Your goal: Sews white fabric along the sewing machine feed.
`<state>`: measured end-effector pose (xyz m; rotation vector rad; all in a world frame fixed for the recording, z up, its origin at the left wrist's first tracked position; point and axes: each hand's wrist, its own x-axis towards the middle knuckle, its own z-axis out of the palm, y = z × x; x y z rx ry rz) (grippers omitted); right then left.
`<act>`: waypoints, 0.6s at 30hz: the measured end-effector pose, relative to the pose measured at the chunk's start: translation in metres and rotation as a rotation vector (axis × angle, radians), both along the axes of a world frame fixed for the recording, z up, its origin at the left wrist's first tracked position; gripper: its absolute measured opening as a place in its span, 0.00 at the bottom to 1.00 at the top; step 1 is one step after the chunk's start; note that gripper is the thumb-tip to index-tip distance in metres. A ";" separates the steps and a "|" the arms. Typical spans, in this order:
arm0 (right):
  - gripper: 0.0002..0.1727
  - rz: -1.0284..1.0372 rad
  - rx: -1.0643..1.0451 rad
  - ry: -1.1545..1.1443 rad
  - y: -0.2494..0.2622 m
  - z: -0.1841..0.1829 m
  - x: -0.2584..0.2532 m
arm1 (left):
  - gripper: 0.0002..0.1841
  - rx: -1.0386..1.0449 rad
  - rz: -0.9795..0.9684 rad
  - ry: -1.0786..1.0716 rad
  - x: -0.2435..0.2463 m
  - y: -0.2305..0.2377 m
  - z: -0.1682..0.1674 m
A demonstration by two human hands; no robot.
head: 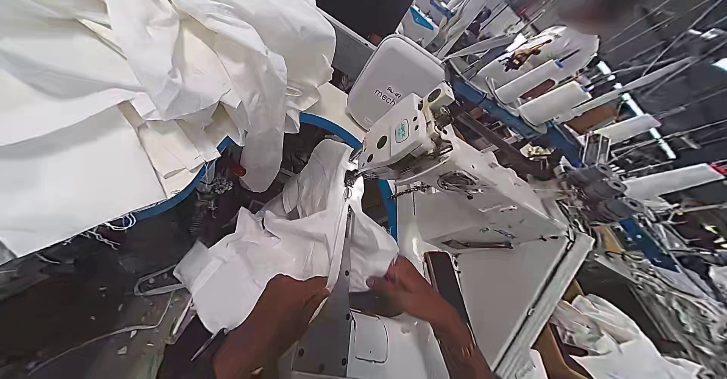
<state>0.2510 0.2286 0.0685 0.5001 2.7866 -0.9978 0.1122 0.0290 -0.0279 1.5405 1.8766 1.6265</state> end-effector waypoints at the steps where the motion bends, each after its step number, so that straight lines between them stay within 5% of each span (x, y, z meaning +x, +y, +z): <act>1: 0.14 0.045 0.128 0.081 -0.027 0.009 0.004 | 0.15 0.031 0.054 0.004 0.008 0.007 -0.007; 4: 0.14 -0.012 0.363 0.015 -0.104 0.006 0.008 | 0.15 -0.017 0.173 0.000 0.022 0.017 -0.010; 10: 0.08 -0.035 0.775 -0.109 -0.104 0.027 -0.020 | 0.16 -0.053 0.231 -0.016 0.005 0.046 -0.006; 18: 0.06 -0.031 0.850 -0.157 -0.088 0.021 -0.051 | 0.10 -0.042 0.167 0.219 -0.006 0.038 -0.001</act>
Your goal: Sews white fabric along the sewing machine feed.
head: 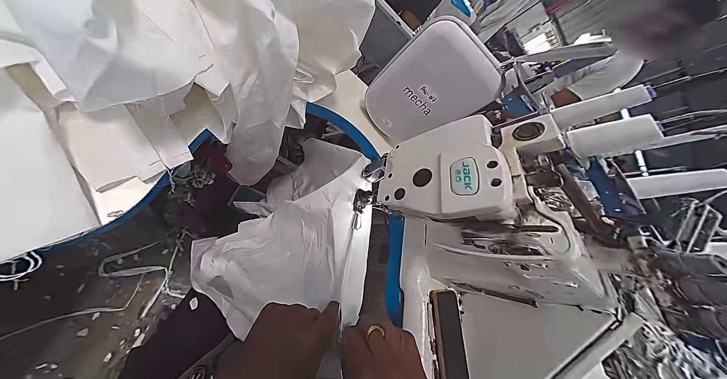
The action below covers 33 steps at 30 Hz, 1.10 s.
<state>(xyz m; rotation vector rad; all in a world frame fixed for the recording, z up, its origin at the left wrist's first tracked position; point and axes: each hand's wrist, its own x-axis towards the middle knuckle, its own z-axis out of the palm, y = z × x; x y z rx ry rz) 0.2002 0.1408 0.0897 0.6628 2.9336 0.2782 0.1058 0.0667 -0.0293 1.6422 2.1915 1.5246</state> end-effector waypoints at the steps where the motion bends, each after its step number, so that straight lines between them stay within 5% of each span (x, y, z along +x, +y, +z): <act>1: 0.07 -0.002 -0.001 0.006 0.004 -0.001 -0.004 | 0.09 0.011 -0.006 0.025 -0.005 0.002 0.003; 12: 0.11 0.027 -0.136 0.126 0.065 -0.016 -0.026 | 0.15 0.276 0.078 -0.288 -0.017 0.052 -0.018; 16: 0.14 -0.067 -0.487 0.180 0.080 -0.035 0.016 | 0.16 0.246 0.073 -0.361 -0.024 0.063 -0.014; 20: 0.16 -0.061 -1.053 0.510 0.090 -0.082 0.070 | 0.18 0.023 -0.054 -0.453 -0.036 0.051 0.002; 25: 0.24 0.099 -0.540 0.373 0.056 -0.013 0.044 | 0.19 -0.115 -0.269 -0.395 -0.045 0.033 0.012; 27: 0.18 0.204 -0.365 0.283 0.037 -0.011 0.020 | 0.11 -0.058 -0.250 -0.338 -0.027 0.030 0.004; 33: 0.12 0.293 -0.258 0.164 0.051 -0.018 -0.020 | 0.11 0.008 -0.340 -0.548 -0.041 0.039 -0.003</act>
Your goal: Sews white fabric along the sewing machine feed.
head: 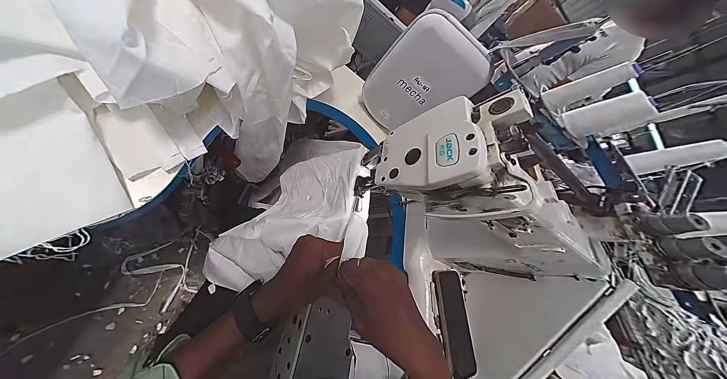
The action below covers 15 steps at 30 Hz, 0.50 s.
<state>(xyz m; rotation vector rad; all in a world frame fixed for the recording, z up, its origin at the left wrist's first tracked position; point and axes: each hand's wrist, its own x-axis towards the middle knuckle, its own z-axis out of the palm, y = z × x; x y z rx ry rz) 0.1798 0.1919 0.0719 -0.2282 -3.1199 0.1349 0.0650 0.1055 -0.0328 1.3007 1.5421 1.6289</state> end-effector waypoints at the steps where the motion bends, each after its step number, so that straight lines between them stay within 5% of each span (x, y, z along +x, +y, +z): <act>1: 0.12 -0.006 -0.001 -0.009 0.004 0.002 -0.004 | 0.11 -0.009 0.010 -0.004 -0.004 0.005 0.001; 5: 0.09 -0.135 0.138 0.022 0.000 0.002 0.016 | 0.17 -0.179 0.096 0.095 0.005 -0.010 0.024; 10: 0.05 -0.176 0.268 0.082 -0.006 -0.008 0.022 | 0.16 0.021 0.354 0.264 0.035 -0.017 0.005; 15: 0.06 -0.187 0.228 0.116 0.015 -0.014 0.009 | 0.17 -0.024 0.367 0.379 0.019 0.001 0.015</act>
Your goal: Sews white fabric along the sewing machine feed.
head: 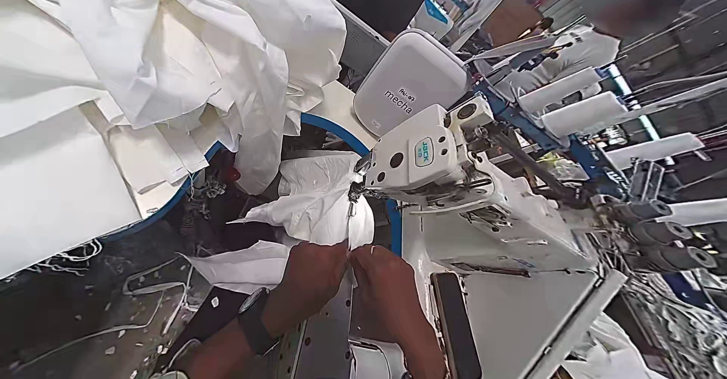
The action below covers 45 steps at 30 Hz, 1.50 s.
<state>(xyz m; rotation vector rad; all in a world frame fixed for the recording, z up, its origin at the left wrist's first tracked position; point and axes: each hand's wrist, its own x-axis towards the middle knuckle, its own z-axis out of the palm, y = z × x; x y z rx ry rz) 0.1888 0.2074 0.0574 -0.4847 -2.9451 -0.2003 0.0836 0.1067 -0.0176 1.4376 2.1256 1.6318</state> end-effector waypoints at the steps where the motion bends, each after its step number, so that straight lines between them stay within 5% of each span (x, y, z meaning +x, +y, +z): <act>1: 0.05 -0.073 -0.083 -0.058 -0.001 -0.001 0.008 | 0.17 -0.041 0.002 0.017 0.000 -0.004 0.004; 4: 0.10 -0.331 -0.462 -0.376 0.005 -0.015 0.036 | 0.17 -0.199 -0.086 -0.042 0.000 -0.028 0.018; 7: 0.13 -0.148 -0.676 -0.269 0.011 -0.029 0.069 | 0.18 -0.155 -0.156 -0.067 0.007 -0.042 0.010; 11: 0.11 0.137 -0.441 -0.069 -0.034 0.017 0.053 | 0.13 0.053 -0.077 -0.041 0.021 -0.031 -0.006; 18: 0.16 -0.195 -0.388 -0.347 -0.039 0.036 0.040 | 0.18 0.008 -0.075 -0.117 0.013 -0.022 -0.006; 23: 0.13 -0.111 -0.398 -0.324 -0.035 0.032 0.033 | 0.17 -0.053 -0.159 -0.072 0.002 -0.024 0.002; 27: 0.10 -0.231 -0.361 -0.314 -0.038 0.023 0.027 | 0.17 -0.033 -0.161 -0.048 -0.006 -0.025 0.000; 32: 0.08 -0.184 -0.113 -0.001 -0.038 -0.007 0.021 | 0.17 -0.052 -0.205 -0.056 -0.006 -0.022 -0.001; 38: 0.13 -0.284 -0.268 -0.377 -0.051 0.025 0.021 | 0.16 -0.048 -0.157 -0.043 -0.006 -0.022 -0.003; 45: 0.09 -0.207 -0.171 0.034 -0.044 0.011 0.024 | 0.11 -0.001 0.017 0.123 -0.002 -0.020 -0.003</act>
